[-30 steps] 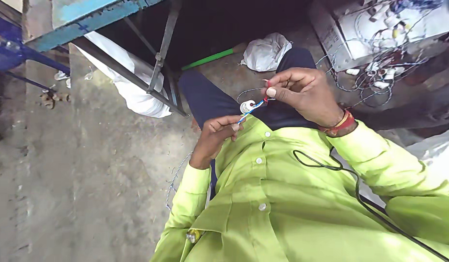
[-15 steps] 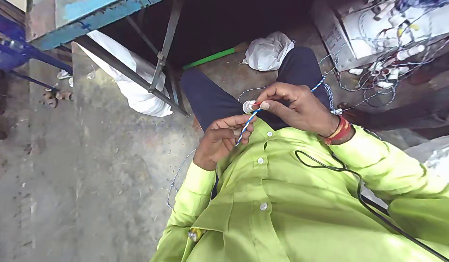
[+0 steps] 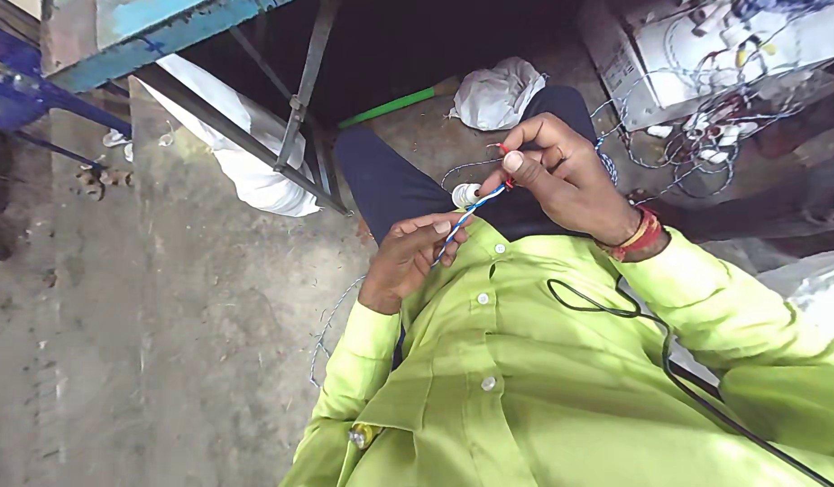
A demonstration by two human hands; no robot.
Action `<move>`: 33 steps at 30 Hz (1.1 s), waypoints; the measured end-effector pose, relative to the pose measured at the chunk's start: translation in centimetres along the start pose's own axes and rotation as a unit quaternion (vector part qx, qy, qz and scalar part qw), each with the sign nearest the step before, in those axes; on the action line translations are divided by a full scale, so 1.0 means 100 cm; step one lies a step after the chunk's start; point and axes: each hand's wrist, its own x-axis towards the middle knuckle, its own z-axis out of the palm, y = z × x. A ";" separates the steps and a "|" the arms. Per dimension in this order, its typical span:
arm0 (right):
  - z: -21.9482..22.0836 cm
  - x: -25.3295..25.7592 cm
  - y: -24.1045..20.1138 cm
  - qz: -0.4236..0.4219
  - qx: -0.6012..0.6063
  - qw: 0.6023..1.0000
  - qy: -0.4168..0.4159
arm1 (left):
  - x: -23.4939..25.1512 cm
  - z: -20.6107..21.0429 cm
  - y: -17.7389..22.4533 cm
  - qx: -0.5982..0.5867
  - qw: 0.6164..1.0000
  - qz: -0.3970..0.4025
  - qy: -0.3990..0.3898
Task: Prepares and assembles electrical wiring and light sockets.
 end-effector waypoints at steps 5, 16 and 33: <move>0.002 -0.002 -0.006 -0.031 -0.055 0.997 -0.034 | 0.002 0.014 0.001 0.144 0.989 -0.015 0.031; 0.000 -0.003 -0.009 -0.048 -0.139 0.986 -0.078 | 0.002 0.019 -0.008 0.203 0.977 0.008 0.062; -0.016 -0.004 0.000 -0.029 -0.131 0.983 -0.124 | 0.005 0.017 -0.014 0.131 0.988 -0.018 0.077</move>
